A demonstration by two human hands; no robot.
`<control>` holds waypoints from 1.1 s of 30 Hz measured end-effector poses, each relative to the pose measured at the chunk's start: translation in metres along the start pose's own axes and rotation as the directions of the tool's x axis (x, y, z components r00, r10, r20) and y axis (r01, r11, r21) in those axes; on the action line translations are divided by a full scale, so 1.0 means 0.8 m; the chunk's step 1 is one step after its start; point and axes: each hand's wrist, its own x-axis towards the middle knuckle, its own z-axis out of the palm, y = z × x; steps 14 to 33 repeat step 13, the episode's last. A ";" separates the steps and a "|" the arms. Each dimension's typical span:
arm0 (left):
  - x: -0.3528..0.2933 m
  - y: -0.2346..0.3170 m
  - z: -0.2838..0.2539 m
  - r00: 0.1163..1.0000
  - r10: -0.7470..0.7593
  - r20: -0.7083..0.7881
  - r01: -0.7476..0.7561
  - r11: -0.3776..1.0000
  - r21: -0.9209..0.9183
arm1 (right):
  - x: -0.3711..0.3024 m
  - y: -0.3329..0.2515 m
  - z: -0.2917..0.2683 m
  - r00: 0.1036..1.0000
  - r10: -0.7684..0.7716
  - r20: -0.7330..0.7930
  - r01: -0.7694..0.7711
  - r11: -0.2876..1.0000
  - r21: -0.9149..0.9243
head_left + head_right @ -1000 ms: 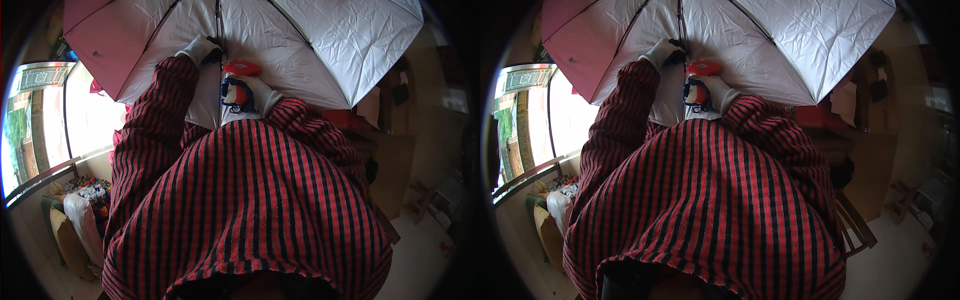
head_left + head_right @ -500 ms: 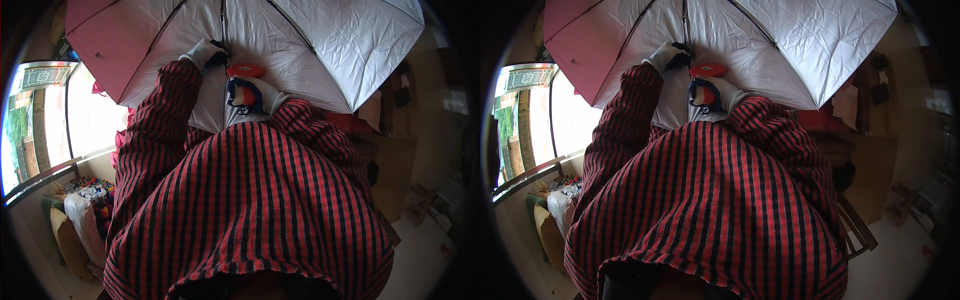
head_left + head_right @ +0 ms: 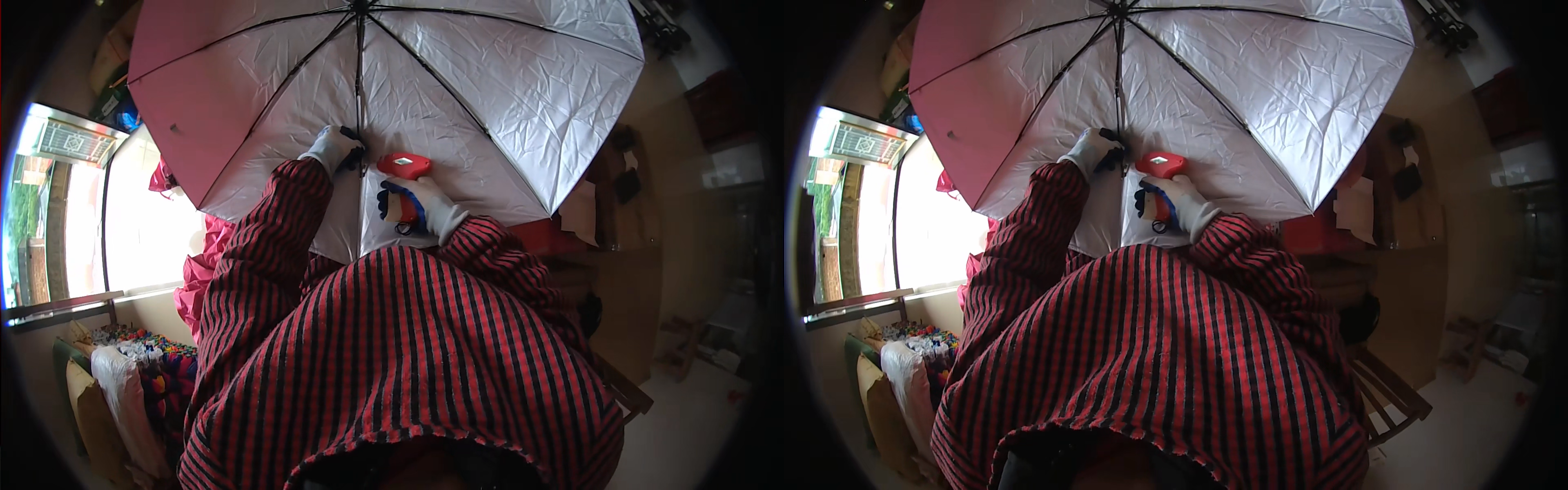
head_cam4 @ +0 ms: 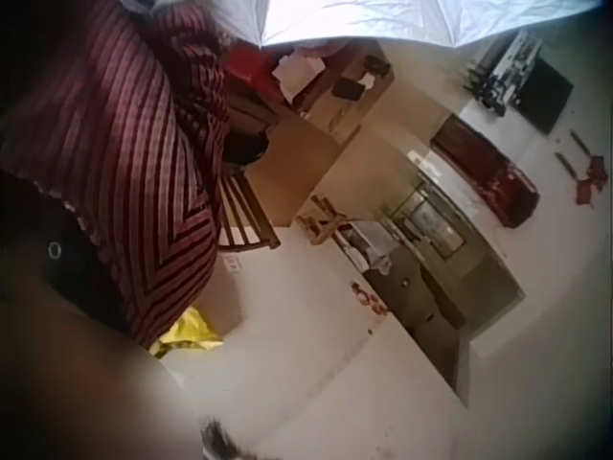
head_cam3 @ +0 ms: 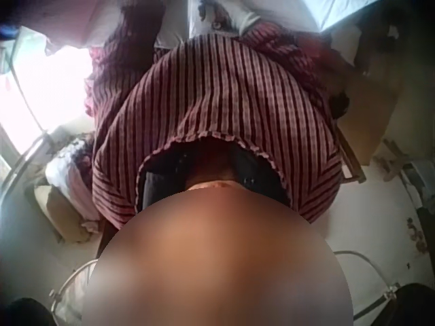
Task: The recorder is assembling or repairing an umbrella by applying glue to the ribs and trimming the fabric.
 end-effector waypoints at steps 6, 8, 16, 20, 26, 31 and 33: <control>-0.066 0.017 -0.007 0.995 0.075 -0.058 -0.087 0.969 -0.232 | -0.073 -0.043 -0.092 0.946 -0.296 0.133 0.259 0.935 0.241; -0.058 -0.007 0.000 0.991 0.096 -0.097 -0.120 0.951 -0.286 | -0.129 -0.081 -0.139 0.856 -0.462 0.232 0.390 0.871 0.298; -0.037 -0.052 0.016 0.982 0.136 -0.133 -0.184 0.853 -0.489 | -0.231 -0.118 -0.195 0.678 -0.651 -0.341 0.727 0.662 0.183; -0.037 -0.052 0.016 0.982 0.136 -0.133 -0.184 0.853 -0.489 | -0.231 -0.118 -0.195 0.678 -0.651 -0.341 0.727 0.662 0.183; -0.037 -0.052 0.016 0.982 0.136 -0.133 -0.184 0.853 -0.489 | -0.231 -0.118 -0.195 0.678 -0.651 -0.341 0.727 0.662 0.183; -0.037 -0.052 0.016 0.982 0.136 -0.133 -0.184 0.853 -0.489 | -0.231 -0.118 -0.195 0.678 -0.651 -0.341 0.727 0.662 0.183; -0.037 -0.052 0.016 0.982 0.136 -0.133 -0.184 0.853 -0.489 | -0.231 -0.118 -0.195 0.678 -0.651 -0.341 0.727 0.662 0.183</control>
